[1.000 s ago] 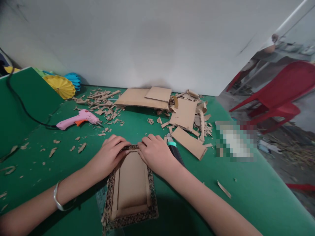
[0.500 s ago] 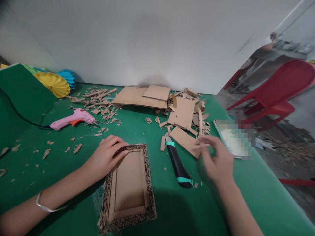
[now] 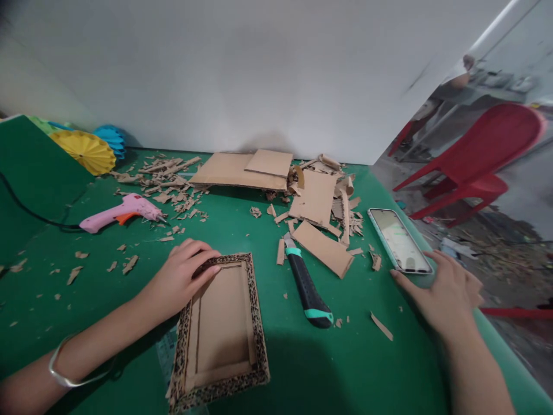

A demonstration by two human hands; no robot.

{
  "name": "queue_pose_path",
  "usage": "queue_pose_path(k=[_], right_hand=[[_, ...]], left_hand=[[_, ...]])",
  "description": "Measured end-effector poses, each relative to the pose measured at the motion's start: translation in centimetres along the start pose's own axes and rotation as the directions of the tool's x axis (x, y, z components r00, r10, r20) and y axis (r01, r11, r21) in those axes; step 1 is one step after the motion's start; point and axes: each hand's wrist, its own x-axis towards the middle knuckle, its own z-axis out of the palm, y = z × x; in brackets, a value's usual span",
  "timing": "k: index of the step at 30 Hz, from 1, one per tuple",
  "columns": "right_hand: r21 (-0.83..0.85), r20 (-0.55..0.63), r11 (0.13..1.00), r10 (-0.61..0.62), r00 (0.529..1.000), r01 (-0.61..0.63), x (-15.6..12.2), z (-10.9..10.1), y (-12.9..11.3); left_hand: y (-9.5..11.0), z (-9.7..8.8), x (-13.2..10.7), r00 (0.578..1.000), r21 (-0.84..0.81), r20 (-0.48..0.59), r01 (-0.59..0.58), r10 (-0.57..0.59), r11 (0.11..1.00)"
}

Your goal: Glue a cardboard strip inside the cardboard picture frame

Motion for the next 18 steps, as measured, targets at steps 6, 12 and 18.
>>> queue_pose_path(k=[6,12,18], right_hand=[[-0.039,0.195,0.993,0.114,0.974,-0.109,0.3,-1.6,-1.7],[-0.089,0.224,0.987,0.151,0.963,-0.134,0.1,-2.2,-2.7],[-0.052,-0.006,0.984,0.169,0.986,-0.169,0.0,-0.9,-1.5]], left_hand=[[0.1,-0.1,0.0,1.000,0.000,0.027,0.013,-0.013,1.000],[0.1,0.0,0.0,1.000,0.001,0.021,0.008,-0.008,1.000],[0.0,0.0,-0.1,1.000,0.000,0.026,0.013,-0.013,1.000]])
